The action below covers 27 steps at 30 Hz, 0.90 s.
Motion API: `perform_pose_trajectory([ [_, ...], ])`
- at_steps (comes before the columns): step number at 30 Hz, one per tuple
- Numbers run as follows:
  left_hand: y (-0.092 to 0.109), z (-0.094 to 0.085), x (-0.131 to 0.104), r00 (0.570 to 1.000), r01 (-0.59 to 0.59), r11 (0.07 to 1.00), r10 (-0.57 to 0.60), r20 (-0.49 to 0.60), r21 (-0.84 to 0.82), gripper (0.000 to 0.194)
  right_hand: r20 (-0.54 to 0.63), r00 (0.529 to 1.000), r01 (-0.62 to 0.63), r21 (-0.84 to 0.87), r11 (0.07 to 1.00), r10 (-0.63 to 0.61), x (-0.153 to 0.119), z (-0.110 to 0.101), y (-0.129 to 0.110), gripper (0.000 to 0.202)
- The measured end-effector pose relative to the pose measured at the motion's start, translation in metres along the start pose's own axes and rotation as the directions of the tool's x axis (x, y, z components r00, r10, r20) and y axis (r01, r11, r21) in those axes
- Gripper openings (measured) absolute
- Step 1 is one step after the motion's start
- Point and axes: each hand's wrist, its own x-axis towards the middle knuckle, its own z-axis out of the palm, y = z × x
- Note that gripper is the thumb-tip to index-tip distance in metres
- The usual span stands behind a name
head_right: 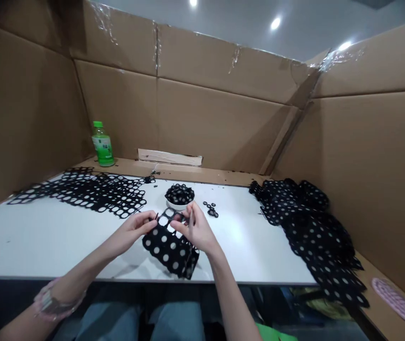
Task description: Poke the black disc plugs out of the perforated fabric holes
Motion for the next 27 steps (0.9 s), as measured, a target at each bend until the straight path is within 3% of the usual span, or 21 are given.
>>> perform_pose_trajectory([
  [4,-0.016,-0.015,-0.009,0.996,-0.023,0.995,0.031,-0.082,0.093,0.024,-0.228,0.966,0.125,0.0,0.992,-0.121,0.003,-0.003,-0.001,0.034],
  [6,-0.018,-0.021,-0.014,0.995,-0.021,0.995,0.03,-0.099,0.093,0.023,-0.303,0.933,0.23,0.084,0.97,-0.195,-0.004,-0.003,-0.006,0.043],
  [8,-0.018,-0.026,-0.018,0.994,-0.02,0.995,0.031,-0.103,0.102,0.021,-0.3,0.938,0.234,0.177,0.956,-0.175,-0.012,0.002,-0.009,0.041],
  [13,-0.015,-0.036,-0.026,0.996,-0.035,0.989,0.046,-0.077,0.145,0.02,-0.242,0.97,0.075,0.328,0.942,0.007,-0.018,0.032,0.005,0.015],
  [19,-0.014,-0.044,-0.033,0.995,0.016,0.983,0.003,-0.099,0.185,0.021,-0.202,0.975,0.009,0.45,0.893,0.091,0.0,0.045,0.029,0.018],
  [21,-0.011,-0.046,-0.034,0.995,0.025,0.978,-0.005,-0.098,0.205,0.023,-0.095,0.993,-0.024,0.425,0.905,0.071,0.005,0.044,0.034,0.021],
  [23,-0.009,-0.047,-0.035,0.996,0.022,0.974,-0.002,-0.085,0.225,0.023,0.104,0.993,-0.087,0.36,0.929,0.052,0.008,0.044,0.037,0.023],
  [25,-0.007,-0.048,-0.036,0.996,0.015,0.971,0.005,-0.084,0.24,0.022,0.291,0.955,-0.147,0.284,0.947,0.061,0.009,0.046,0.038,0.022],
  [27,-0.009,-0.049,-0.036,0.995,0.021,0.972,0.004,-0.105,0.235,0.022,0.368,0.926,-0.189,0.248,0.95,0.088,0.009,0.05,0.04,0.022],
])
